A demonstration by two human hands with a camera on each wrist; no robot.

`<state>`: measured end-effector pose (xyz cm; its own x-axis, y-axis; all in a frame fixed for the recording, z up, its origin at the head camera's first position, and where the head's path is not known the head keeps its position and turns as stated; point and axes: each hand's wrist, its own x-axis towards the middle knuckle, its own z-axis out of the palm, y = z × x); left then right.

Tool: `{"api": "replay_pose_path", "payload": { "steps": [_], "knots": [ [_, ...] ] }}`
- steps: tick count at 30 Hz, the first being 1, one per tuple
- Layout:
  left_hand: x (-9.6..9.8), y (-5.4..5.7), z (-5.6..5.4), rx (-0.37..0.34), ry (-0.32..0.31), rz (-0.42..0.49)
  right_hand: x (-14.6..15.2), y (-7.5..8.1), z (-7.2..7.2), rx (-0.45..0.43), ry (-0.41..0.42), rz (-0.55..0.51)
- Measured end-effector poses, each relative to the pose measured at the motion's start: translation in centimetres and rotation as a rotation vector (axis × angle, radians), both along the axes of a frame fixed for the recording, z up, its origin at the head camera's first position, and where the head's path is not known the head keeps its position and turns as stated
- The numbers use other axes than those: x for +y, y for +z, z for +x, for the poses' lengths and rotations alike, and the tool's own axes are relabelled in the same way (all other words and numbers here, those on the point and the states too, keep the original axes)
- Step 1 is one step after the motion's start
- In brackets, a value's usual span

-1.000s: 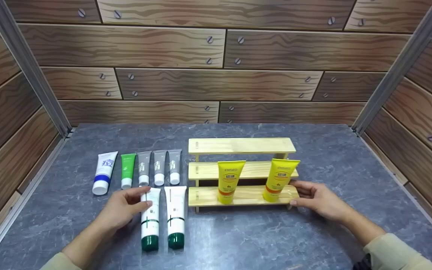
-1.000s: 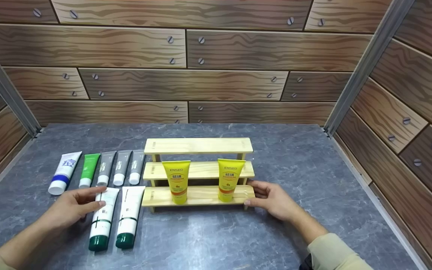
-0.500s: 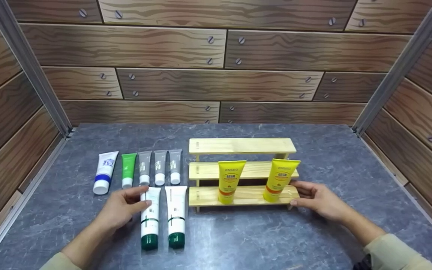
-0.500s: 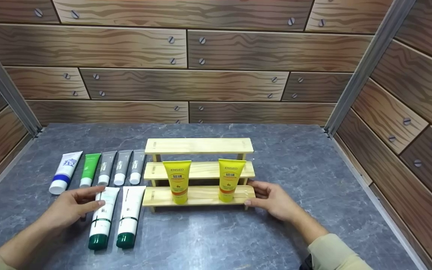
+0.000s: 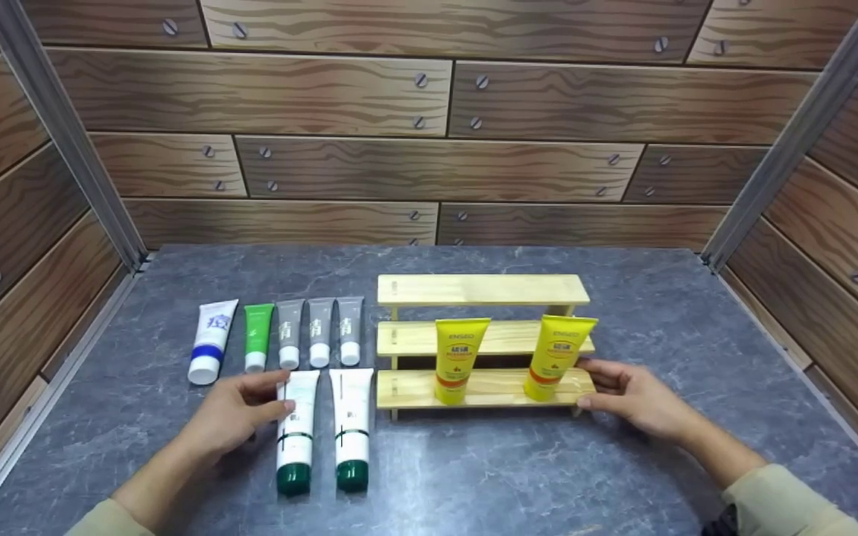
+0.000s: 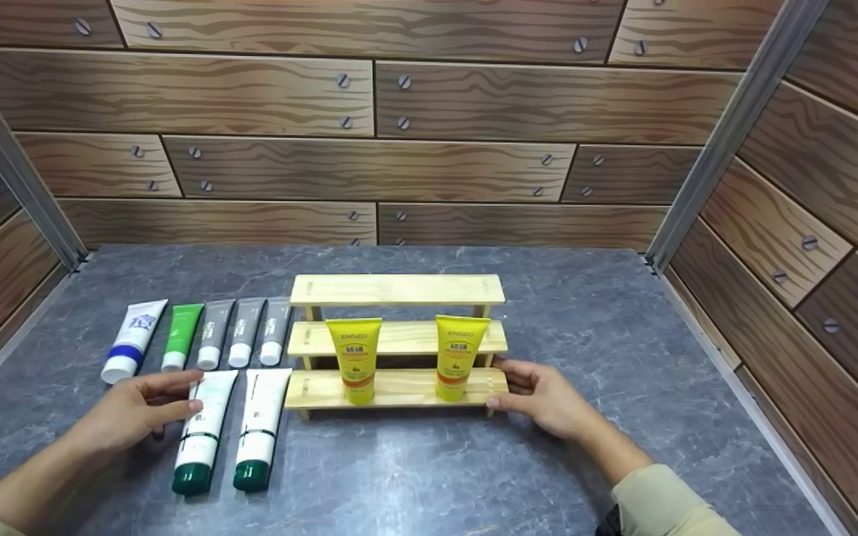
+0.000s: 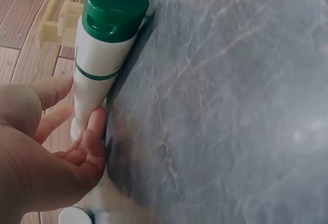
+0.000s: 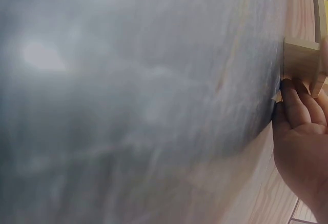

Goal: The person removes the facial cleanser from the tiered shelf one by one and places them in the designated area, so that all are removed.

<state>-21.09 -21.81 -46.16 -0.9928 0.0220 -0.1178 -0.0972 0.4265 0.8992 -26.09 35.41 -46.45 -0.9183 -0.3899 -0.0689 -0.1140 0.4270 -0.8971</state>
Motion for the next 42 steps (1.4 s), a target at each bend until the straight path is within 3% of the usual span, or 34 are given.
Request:
{"api": "replay_pose_path", "payload": {
  "steps": [9, 18, 22, 27, 31, 36, 42],
  "knots": [
    [-1.0, 1.1, 0.5, 0.02, -0.016, -0.029, 0.0, 0.0, 0.0, 0.011, -0.012, 0.023],
    [-0.3, 4.1, 0.8, 0.055, -0.022, -0.018, 0.0, 0.1, -0.1, 0.003, -0.011, 0.03],
    [0.9, 5.9, 0.9, 0.083, -0.057, -0.005, -0.1, 0.1, -0.1, -0.009, -0.017, 0.026],
    [3.1, 7.7, 1.0, 0.177, -0.162, 0.024, -0.1, 0.1, -0.1, -0.004, -0.002, 0.005],
    [5.1, 8.6, 0.7, 0.258, -0.248, 0.056, -0.1, 0.0, -0.1, -0.004, -0.001, 0.009],
    [7.9, 9.4, 0.1, 0.322, -0.31, 0.071, 0.0, -0.1, -0.2, -0.006, -0.001, 0.012],
    [10.6, 9.6, -0.7, 0.402, -0.364, 0.101, 0.1, 0.0, -0.2, -0.009, -0.008, 0.012]
  ]
}}
